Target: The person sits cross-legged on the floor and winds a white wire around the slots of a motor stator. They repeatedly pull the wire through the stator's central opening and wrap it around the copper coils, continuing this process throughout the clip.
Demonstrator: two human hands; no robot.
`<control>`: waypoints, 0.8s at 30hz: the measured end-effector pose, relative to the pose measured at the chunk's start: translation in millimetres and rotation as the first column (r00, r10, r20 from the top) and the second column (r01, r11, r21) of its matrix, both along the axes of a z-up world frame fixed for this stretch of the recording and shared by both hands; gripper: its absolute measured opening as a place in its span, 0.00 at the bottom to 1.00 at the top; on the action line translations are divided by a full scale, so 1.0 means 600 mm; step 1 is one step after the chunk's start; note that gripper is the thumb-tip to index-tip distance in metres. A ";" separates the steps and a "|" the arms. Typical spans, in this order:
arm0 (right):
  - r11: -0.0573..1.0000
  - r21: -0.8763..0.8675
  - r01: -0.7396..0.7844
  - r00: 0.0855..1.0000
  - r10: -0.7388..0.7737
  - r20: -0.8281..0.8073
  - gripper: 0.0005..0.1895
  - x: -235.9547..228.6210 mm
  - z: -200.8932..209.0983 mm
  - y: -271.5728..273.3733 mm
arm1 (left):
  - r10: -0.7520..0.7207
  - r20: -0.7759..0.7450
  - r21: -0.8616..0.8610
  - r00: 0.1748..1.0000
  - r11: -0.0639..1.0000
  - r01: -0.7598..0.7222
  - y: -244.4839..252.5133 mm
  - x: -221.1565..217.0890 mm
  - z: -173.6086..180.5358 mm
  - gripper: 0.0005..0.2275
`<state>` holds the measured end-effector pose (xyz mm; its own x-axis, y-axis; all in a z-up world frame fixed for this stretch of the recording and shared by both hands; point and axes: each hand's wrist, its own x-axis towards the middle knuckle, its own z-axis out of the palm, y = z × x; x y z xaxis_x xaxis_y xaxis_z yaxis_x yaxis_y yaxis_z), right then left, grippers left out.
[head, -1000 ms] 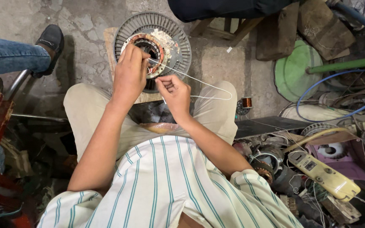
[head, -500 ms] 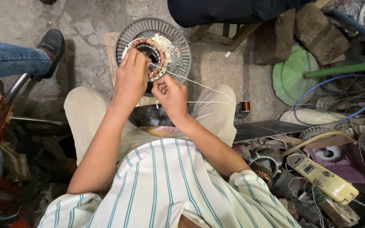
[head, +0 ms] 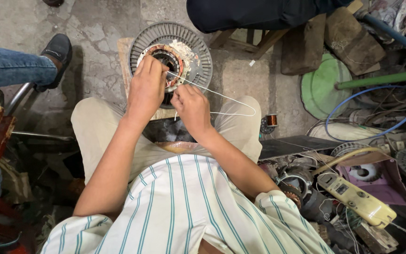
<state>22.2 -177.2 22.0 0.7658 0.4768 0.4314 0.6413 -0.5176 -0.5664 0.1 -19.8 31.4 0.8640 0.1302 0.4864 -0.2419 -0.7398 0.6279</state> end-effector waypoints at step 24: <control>0.970 0.237 0.052 0.905 0.055 -0.421 0.14 -0.019 -0.018 -0.013 | 0.036 0.028 0.024 0.999 0.999 -0.037 -0.006 0.001 -0.008 0.06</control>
